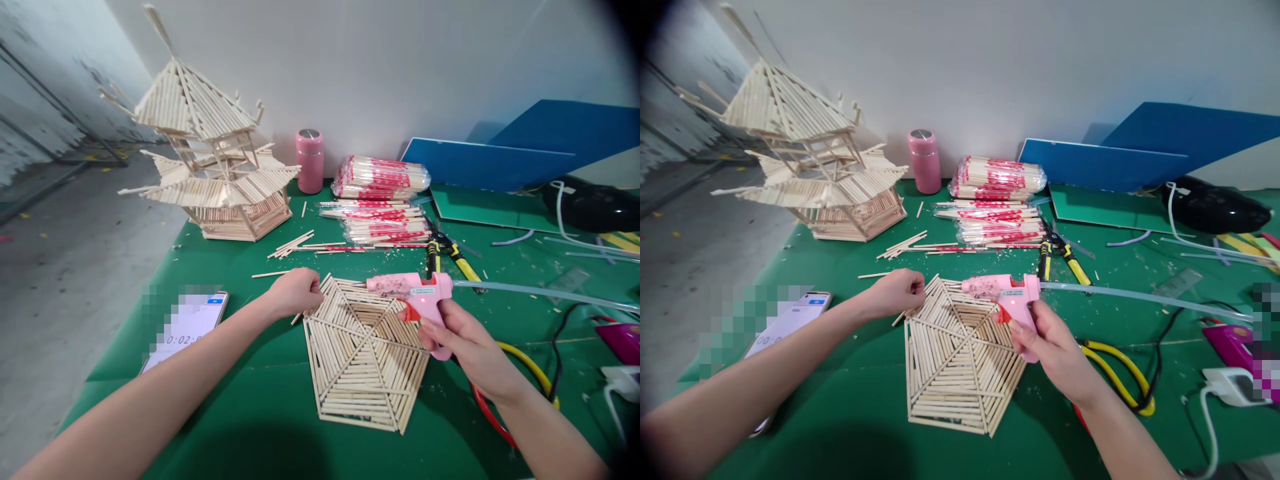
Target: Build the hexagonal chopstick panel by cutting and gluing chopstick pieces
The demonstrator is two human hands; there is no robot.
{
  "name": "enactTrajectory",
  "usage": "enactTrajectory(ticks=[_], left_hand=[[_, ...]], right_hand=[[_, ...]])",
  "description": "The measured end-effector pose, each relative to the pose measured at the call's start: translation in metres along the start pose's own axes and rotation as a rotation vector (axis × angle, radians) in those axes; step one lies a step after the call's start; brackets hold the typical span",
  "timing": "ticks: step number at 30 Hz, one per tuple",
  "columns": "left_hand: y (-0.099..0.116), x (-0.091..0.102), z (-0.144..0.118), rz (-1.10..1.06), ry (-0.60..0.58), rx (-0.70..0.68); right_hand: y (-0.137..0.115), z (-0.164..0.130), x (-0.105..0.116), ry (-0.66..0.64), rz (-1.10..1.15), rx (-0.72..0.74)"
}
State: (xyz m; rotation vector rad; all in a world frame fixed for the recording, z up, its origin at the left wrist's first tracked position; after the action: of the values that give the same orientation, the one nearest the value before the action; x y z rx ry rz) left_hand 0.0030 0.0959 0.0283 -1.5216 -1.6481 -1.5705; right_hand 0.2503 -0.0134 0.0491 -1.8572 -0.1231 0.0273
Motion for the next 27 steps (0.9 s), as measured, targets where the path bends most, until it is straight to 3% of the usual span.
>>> enactTrajectory(ticks=[14,20,27], left_hand=[[-0.001,-0.001,-0.001,-0.086,0.03,0.01],[-0.003,0.008,-0.014,-0.295,0.129,0.063],[-0.001,0.011,-0.053,-0.619,0.265,0.108]], right_hand=[[-0.001,0.0,-0.001,-0.009,0.002,0.004],[-0.004,0.001,-0.004,-0.021,0.01,0.012],[-0.006,0.016,-0.005,-0.049,-0.129,0.068]])
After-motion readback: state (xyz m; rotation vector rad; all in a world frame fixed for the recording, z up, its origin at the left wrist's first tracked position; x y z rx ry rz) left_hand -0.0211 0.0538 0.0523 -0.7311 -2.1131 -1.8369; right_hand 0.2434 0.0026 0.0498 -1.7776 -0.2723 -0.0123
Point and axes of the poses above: each hand's wrist, its own z-axis towards the middle knuckle, its own x-axis out of the back of the hand, y = z × x, the point moved 1 cm from there along z, towards the middle knuckle, and after that the axes turned 4 degrees about y, right-handed, at the moved point
